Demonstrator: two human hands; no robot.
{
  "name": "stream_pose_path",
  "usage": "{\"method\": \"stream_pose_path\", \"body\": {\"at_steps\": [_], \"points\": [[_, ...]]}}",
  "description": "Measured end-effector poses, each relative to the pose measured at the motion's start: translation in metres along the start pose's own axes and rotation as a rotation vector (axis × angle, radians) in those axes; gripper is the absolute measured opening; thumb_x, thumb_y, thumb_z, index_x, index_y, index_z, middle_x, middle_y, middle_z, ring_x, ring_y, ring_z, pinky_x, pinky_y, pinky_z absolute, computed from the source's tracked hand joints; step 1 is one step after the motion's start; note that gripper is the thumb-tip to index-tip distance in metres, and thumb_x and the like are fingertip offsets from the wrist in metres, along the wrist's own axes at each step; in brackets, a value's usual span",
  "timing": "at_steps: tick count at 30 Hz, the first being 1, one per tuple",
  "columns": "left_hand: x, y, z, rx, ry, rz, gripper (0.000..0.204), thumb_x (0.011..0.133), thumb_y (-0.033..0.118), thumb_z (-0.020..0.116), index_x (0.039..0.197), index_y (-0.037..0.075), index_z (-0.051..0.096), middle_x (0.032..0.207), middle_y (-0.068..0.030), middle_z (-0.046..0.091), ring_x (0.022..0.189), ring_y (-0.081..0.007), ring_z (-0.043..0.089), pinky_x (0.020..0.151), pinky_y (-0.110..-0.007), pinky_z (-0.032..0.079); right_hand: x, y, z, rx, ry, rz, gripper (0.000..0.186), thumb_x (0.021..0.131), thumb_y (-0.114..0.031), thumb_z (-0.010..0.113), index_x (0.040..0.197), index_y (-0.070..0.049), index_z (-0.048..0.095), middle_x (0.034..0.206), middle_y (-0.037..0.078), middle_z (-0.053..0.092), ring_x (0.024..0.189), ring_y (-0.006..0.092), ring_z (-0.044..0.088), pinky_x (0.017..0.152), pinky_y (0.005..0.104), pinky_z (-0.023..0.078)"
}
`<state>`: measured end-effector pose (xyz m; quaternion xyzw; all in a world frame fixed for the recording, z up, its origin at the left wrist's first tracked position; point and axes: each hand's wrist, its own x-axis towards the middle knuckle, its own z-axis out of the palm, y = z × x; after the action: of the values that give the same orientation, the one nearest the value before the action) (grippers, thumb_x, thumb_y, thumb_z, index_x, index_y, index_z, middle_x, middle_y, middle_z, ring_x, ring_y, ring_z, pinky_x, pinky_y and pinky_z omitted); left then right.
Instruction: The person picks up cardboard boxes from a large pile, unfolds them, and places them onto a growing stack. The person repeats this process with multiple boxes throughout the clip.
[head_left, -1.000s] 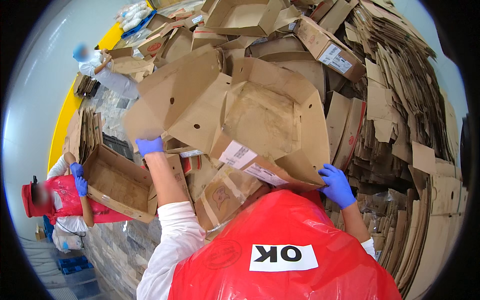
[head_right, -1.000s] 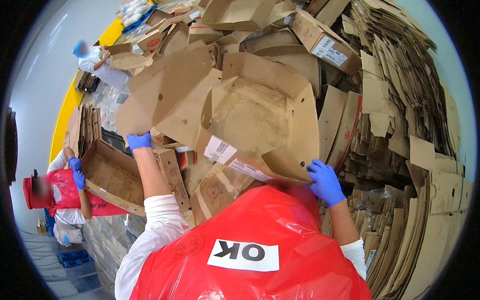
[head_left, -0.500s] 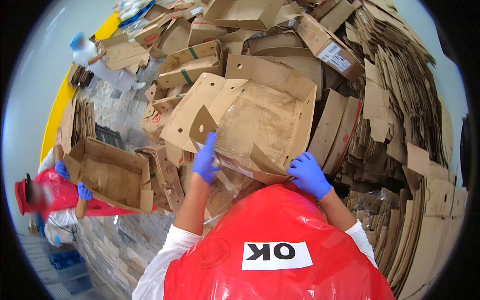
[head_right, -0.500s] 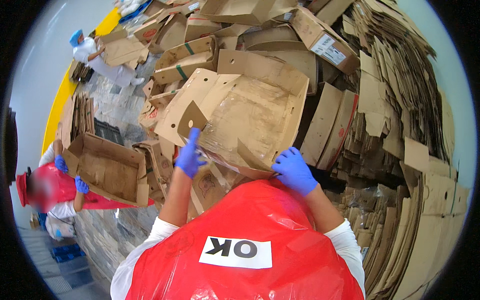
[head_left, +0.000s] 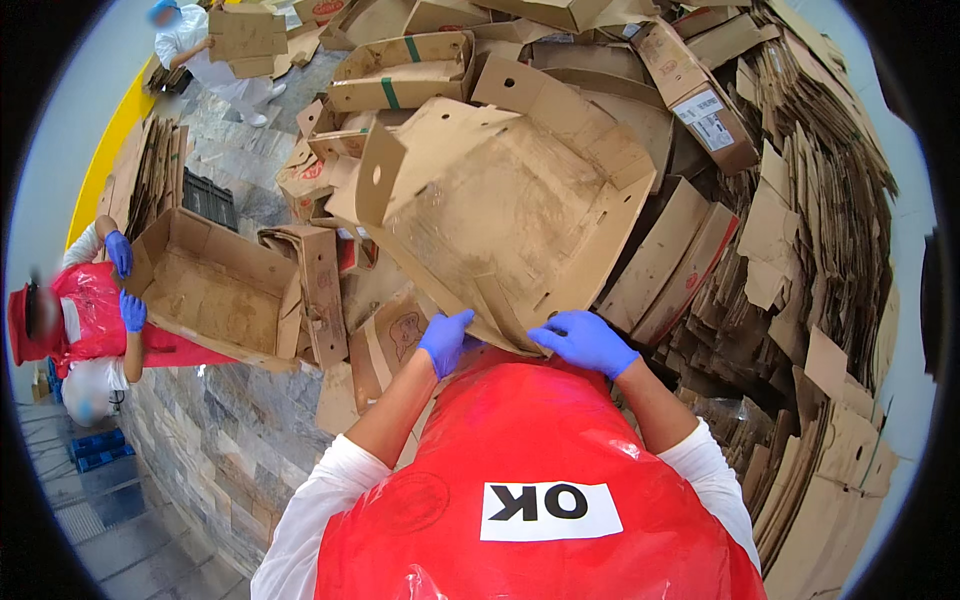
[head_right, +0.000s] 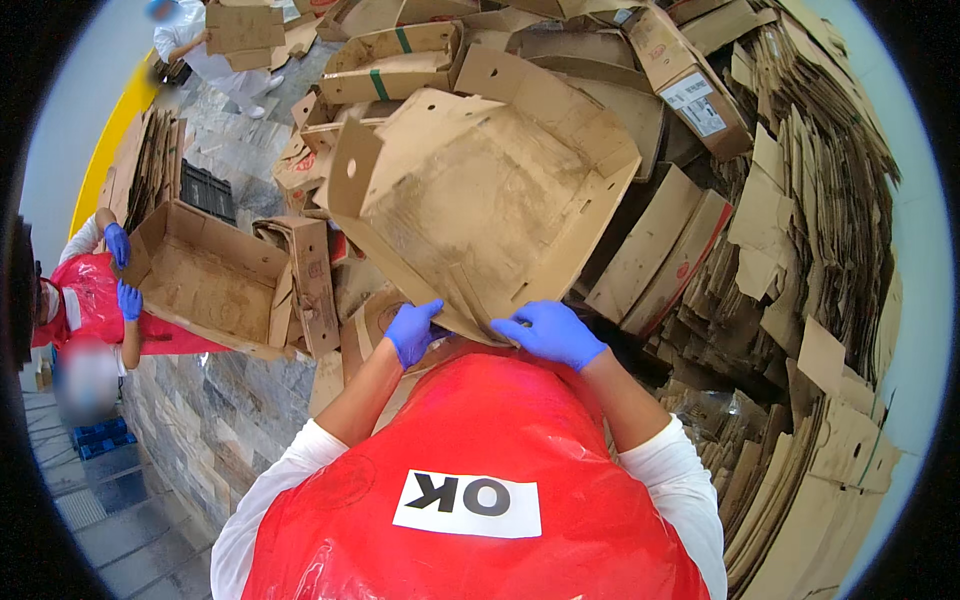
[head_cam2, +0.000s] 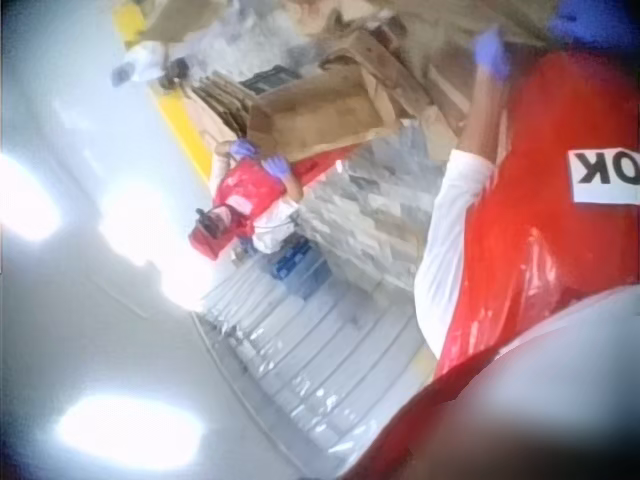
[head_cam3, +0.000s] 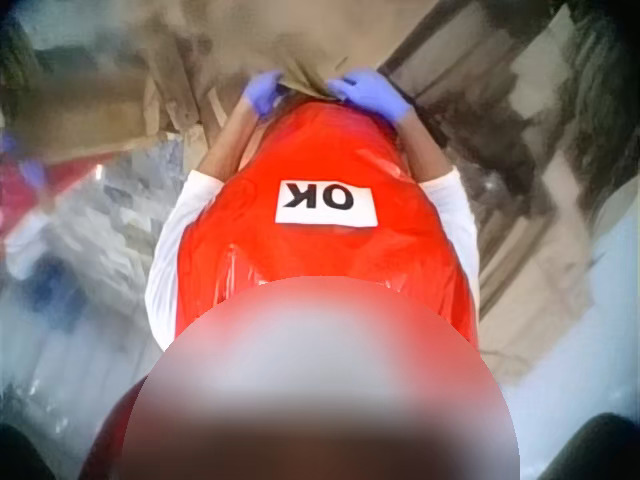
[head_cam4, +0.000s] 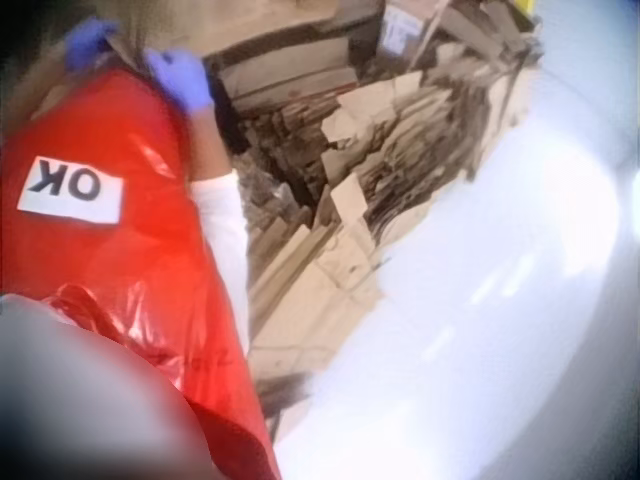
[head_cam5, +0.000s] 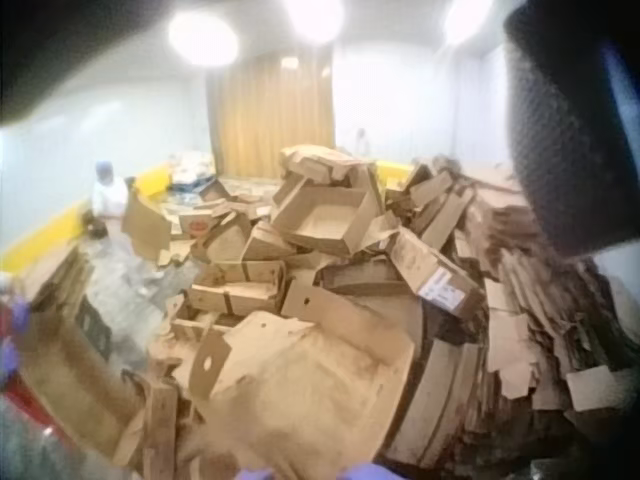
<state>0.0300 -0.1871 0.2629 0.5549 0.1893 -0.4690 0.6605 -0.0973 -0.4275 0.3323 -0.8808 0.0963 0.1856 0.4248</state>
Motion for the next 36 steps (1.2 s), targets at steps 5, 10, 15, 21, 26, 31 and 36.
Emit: {"method": "stream_pose_path", "body": {"at_steps": [5, 10, 15, 21, 26, 31, 36], "points": [[-0.022, -0.005, 0.017, 0.184, 0.155, 0.118, 0.034, 0.101, 0.019, 0.06, 0.123, -0.007, 0.063, 0.113, -0.0175, 0.072, 0.097, -0.0294, 0.073, 0.079, -0.042, 0.06, 0.027, -0.013, 0.021, -0.135, 0.059, -0.03, 0.051, 0.096, -0.052, 0.063, 0.083, -0.005, 0.072, 0.086, 0.024, 0.07, 0.081, 0.0455, 0.066, 0.072, 0.0501, 0.054], [-0.023, 0.005, -0.001, 0.159, 0.182, 0.233, 0.035, 0.099, 0.018, 0.061, 0.123, -0.008, 0.065, 0.111, -0.0164, 0.073, 0.095, -0.0271, 0.074, 0.079, -0.04, 0.06, 0.035, 0.001, 0.027, 0.186, 0.556, -0.178, 0.046, 0.103, -0.032, 0.063, 0.068, -0.003, 0.057, 0.062, 0.01, 0.058, 0.058, 0.0212, 0.055, 0.058, 0.0415, 0.045], [-0.03, 0.023, -0.019, -0.107, 0.176, 0.141, 0.038, 0.1, 0.017, 0.06, 0.13, -0.006, 0.06, 0.12, -0.0169, 0.071, 0.103, -0.0284, 0.072, 0.09, -0.044, 0.06, 0.004, -0.003, -0.058, 1.12, 0.93, -0.041, 0.027, 0.106, -0.03, 0.061, 0.098, -0.005, 0.057, 0.092, 0.001, 0.057, 0.084, 0.0126, 0.052, 0.074, 0.0338, 0.042], [-0.056, 0.051, -0.008, -0.24, -0.019, 0.128, 0.045, 0.104, 0.022, 0.058, 0.143, 0.001, 0.051, 0.137, -0.0142, 0.064, 0.124, -0.0293, 0.063, 0.102, -0.048, 0.055, -0.079, 0.033, -0.117, 1.388, 1.13, -0.205, 0.049, 0.108, -0.032, 0.053, 0.149, -0.004, 0.047, 0.147, 0.01, 0.055, 0.134, 0.0253, 0.053, 0.115, 0.0429, 0.041], [-0.07, 0.076, 0.026, -0.294, -0.175, 0.229, 0.05, 0.101, 0.013, 0.062, 0.147, 0.001, 0.047, 0.141, -0.0141, 0.061, 0.127, -0.0316, 0.062, 0.106, -0.048, 0.053, -0.124, 0.1, -0.041, 1.695, 1.121, 0.04, 0.046, 0.106, -0.034, 0.05, 0.145, -0.01, 0.05, 0.144, 0.009, 0.057, 0.13, 0.0285, 0.055, 0.109, 0.0467, 0.045], [-0.081, 0.078, 0.054, -0.034, -0.126, 0.347, 0.051, 0.098, 0.014, 0.067, 0.143, -0.004, 0.05, 0.136, -0.0164, 0.063, 0.118, -0.0294, 0.067, 0.098, -0.047, 0.058, -0.16, 0.159, 0.05, 1.96, 1.001, 0.525, 0.049, 0.103, -0.044, 0.05, 0.14, -0.012, 0.054, 0.135, 0.012, 0.06, 0.118, 0.0319, 0.059, 0.104, 0.0483, 0.048], [-0.082, 0.081, 0.063, 0.074, -0.117, 0.386, 0.048, 0.098, 0.015, 0.068, 0.14, -0.004, 0.054, 0.131, -0.0157, 0.066, 0.112, -0.0277, 0.07, 0.096, -0.043, 0.059, -0.19, 0.203, 0.065, 1.917, 1.144, 0.474, 0.056, 0.101, -0.049, 0.049, 0.137, -0.006, 0.057, 0.131, 0.014, 0.062, 0.117, 0.0327, 0.059, 0.106, 0.0481, 0.046]]}}
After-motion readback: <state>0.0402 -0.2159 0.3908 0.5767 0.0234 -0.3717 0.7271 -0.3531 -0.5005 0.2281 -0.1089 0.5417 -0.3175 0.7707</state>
